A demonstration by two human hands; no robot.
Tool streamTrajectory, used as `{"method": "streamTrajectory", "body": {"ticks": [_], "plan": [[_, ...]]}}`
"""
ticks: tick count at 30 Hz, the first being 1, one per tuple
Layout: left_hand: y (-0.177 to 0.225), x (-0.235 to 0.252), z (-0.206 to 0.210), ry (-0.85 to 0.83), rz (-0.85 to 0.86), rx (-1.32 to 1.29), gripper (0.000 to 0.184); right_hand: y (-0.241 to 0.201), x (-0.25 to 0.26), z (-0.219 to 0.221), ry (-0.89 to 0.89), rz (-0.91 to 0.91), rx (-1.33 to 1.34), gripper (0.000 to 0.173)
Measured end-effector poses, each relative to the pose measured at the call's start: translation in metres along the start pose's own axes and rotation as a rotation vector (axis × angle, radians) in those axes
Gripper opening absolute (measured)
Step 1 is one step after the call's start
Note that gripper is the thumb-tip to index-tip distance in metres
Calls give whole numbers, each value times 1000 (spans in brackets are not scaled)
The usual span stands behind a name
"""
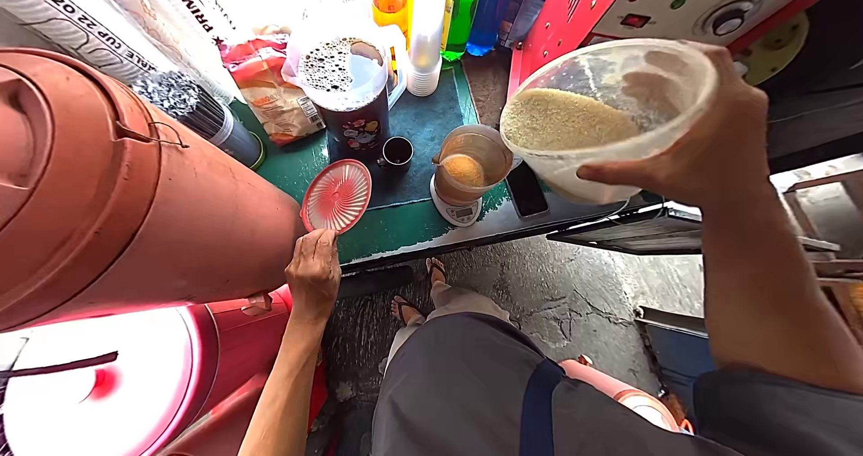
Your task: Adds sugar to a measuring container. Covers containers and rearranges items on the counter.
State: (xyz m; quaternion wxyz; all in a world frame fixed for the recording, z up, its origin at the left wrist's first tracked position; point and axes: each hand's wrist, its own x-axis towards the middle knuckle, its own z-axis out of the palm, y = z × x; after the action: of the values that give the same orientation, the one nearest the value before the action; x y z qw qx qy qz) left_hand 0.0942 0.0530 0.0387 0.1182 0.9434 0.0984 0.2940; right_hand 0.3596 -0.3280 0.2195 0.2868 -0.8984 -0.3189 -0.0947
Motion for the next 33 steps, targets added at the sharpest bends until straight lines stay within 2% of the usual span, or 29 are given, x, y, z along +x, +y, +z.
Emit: {"method": "streamTrajectory", "body": {"ticks": [2,4,8,13,17,20,21,23,25,27,29,31,33], "plan": [[12,12,-24,36,-10,2,18,-14,-23,11,54,-45,226,132],[21,26,-48,61,-13,23,17,-28,-52,42,68,-94,458,129],[35,51,-88,135,49,74,14,-59,-89,159,14,-75,782,121],[50,64,-107,166,65,16,14,-90,-78,301,47,-68,719,123],[55,53,-101,152,28,-117,13,-85,-80,358,52,-54,720,135],[56,38,-92,77,60,-264,11,-74,-94,348,-81,15,719,147],[56,32,-89,39,72,-322,12,-70,-102,336,-97,25,735,145],[57,25,-87,-52,60,-476,12,-63,-115,301,-73,54,807,132],[55,22,-86,-147,-28,-671,11,-63,-114,266,-21,14,886,106],[48,20,-80,-234,-176,-913,11,-69,-103,241,-9,-9,838,75],[37,21,-66,-256,-374,-1095,11,-78,-85,236,-14,27,747,47],[29,28,-48,-183,-664,-1149,10,-87,-70,244,-83,132,632,39],[19,37,-28,-148,-897,-1031,11,-93,-56,253,-221,302,531,41]]}}
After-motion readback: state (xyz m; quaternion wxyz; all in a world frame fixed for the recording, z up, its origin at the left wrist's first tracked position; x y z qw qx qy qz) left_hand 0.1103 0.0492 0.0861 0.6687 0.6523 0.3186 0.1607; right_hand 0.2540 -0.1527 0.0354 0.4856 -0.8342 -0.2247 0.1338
